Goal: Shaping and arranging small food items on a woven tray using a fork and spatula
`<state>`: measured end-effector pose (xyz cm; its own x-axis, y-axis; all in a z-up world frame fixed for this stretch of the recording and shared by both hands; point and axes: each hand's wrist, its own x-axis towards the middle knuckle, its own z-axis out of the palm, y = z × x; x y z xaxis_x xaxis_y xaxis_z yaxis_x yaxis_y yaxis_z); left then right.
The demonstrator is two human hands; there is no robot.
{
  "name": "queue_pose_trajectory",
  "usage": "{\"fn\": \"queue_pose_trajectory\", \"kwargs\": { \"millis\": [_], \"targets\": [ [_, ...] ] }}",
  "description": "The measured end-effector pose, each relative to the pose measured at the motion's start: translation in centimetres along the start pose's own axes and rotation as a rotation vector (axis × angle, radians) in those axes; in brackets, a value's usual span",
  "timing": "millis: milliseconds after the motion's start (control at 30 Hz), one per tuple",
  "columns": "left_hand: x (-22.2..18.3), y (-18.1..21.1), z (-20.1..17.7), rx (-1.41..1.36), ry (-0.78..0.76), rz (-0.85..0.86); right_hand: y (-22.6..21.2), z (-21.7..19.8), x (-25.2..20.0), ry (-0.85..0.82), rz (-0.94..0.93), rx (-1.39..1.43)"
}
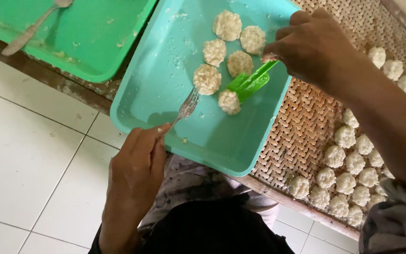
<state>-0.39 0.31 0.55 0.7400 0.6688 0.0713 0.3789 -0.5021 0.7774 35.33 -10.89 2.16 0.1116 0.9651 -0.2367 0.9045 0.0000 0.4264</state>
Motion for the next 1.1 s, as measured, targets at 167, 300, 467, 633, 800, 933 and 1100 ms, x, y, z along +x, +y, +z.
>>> {"fn": "queue_pose_trajectory", "kwargs": {
  "millis": [167, 300, 467, 633, 800, 933, 1100],
  "targets": [
    [0.4, -0.3, -1.0, -0.042, 0.083, -0.022, -3.7, -0.5, 0.3, 0.091, -0.094, 0.018],
    [0.6, -1.9, -0.7, -0.014, 0.19, -0.033, -5.6, 0.1, 0.1, 0.054, -0.093, 0.072],
    [0.9, -2.9, 0.0, -0.05, 0.28, -0.016, -7.1, -2.0, 1.1, 0.061, -0.102, 0.191],
    [0.8, -3.2, 0.2, -0.077, 0.275, -0.048, -8.1, -2.8, 3.2, 0.115, -0.179, 0.307],
    [1.0, -3.5, 0.0, -0.09, 0.264, -0.069, -8.4, -2.3, 5.3, 0.123, -0.281, 0.362],
    [1.0, -3.9, 0.2, -0.077, 0.275, -0.054, -7.9, -1.1, 6.6, 0.096, -0.315, 0.394],
    [0.9, -4.5, 0.6, -0.069, 0.273, -0.046, -7.2, -0.2, 7.5, -0.017, -0.377, 0.585]
  ]
}}
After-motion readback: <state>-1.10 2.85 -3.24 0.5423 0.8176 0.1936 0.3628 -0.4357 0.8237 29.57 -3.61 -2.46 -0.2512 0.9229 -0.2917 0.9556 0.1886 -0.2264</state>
